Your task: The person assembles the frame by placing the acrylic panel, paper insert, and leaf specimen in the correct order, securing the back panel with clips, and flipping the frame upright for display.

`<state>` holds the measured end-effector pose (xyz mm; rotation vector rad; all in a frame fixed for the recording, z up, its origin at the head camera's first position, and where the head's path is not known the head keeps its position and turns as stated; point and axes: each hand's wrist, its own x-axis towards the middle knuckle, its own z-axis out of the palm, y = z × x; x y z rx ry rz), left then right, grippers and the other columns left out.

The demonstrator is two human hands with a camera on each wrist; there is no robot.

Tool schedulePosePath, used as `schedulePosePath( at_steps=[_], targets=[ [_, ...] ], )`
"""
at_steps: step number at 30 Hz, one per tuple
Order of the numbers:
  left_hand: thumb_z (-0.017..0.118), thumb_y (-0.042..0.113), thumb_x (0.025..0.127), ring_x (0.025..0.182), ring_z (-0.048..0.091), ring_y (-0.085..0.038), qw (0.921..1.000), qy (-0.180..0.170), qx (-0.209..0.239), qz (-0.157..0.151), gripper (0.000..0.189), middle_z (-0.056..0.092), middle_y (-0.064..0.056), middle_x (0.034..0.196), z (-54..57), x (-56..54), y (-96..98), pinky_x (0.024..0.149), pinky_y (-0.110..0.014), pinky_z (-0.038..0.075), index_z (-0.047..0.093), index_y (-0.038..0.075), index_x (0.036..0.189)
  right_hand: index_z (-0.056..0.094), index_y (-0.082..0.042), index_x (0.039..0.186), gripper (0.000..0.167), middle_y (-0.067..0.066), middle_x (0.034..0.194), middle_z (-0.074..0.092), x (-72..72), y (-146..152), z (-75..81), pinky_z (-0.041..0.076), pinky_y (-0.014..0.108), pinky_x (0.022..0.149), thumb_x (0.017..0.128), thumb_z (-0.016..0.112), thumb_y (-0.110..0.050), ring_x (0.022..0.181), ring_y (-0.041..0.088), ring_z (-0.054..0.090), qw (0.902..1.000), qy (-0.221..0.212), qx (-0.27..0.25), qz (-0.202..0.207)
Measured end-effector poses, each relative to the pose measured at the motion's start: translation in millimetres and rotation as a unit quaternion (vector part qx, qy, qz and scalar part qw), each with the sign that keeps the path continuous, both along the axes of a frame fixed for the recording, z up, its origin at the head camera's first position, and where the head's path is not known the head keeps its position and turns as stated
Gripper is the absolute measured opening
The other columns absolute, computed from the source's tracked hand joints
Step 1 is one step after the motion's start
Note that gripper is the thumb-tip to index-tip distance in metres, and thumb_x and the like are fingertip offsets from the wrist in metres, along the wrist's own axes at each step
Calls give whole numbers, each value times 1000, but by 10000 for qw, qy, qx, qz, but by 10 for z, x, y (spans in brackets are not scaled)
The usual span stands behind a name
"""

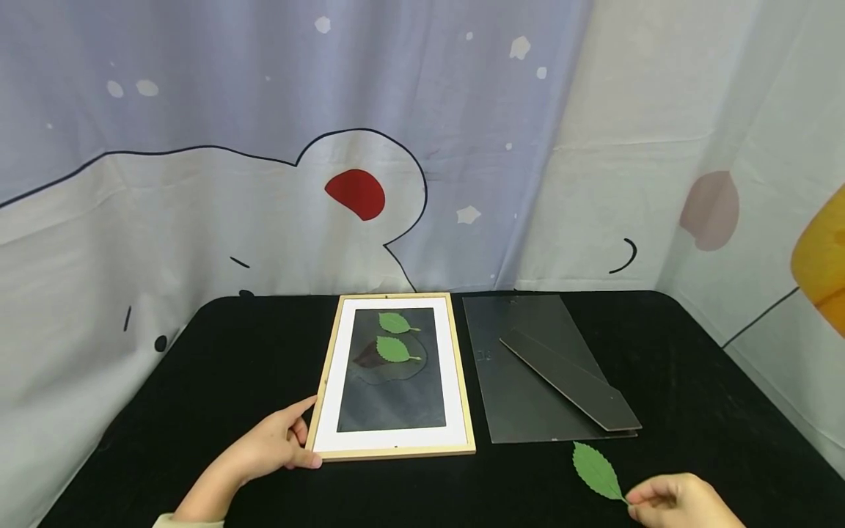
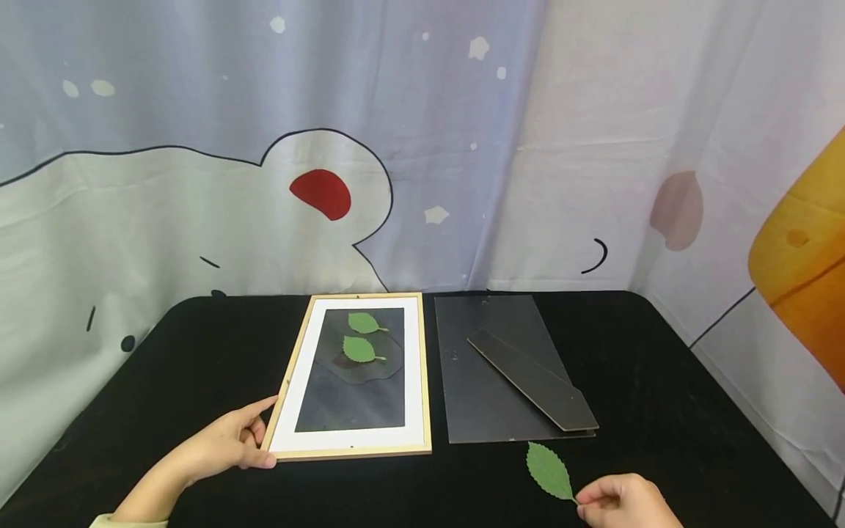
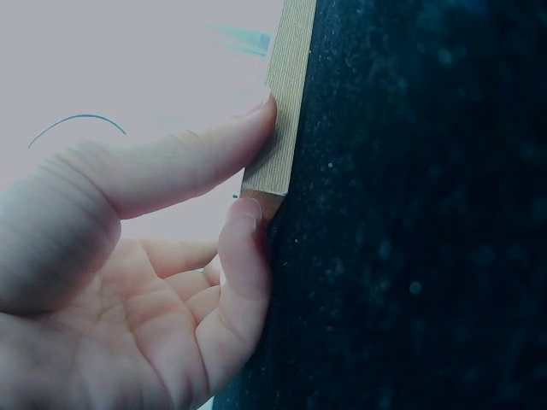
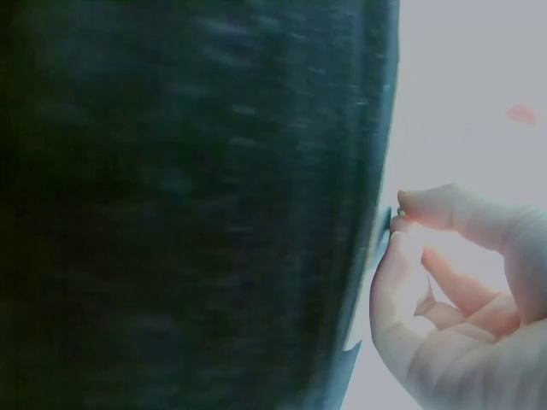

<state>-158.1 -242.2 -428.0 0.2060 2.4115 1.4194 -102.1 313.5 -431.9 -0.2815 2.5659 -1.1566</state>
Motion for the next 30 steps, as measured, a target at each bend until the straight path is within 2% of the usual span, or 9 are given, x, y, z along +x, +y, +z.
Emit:
schedulePosePath(
  at_steps=[4,8,13,17,25,30],
  targets=[
    [82,-2,66,57,48,-18,10000,-42,27,37,97,48,-10,78,0,-1,-3,52,-28,43,26,-11,145,71,3,93,16,7,86,72,-60,-121,157,51,23,62,86,69,-11,70,-2,59,10000,-55,36,-40],
    [81,-3,66,56,48,-18,9999,-27,97,7,97,48,-10,77,2,13,-5,52,-27,43,26,-12,145,72,1,93,15,7,86,72,-126,-268,302,52,23,63,86,69,-12,71,-1,60,9996,237,129,99],
    [81,-3,66,56,48,-17,9999,-15,148,-35,97,48,-9,78,3,19,-9,52,-27,43,25,-12,145,72,-1,93,14,5,86,71,-213,-459,456,52,22,62,86,70,-13,70,0,60,9982,577,126,55],
    [81,-3,67,56,48,-17,9999,2,136,-52,98,48,-9,78,5,18,-12,52,-27,43,24,-12,146,72,-2,91,12,3,85,70,-284,-603,567,52,22,61,84,72,-12,69,-1,59,9951,978,125,87],
    [82,-3,67,57,48,-18,10000,-42,63,40,98,48,-9,78,19,17,-1,52,-28,43,25,-11,146,73,-2,90,12,3,84,69,-439,-900,770,53,23,61,84,72,-11,67,3,58,9920,1235,-147,201],
    [81,-4,67,57,47,-19,10000,-22,80,46,97,48,-9,78,13,14,-4,52,-28,43,25,-12,145,74,-6,87,8,0,83,69,-530,-1108,840,52,23,61,83,73,-12,68,3,59,9884,1478,-252,263]
  ],
)
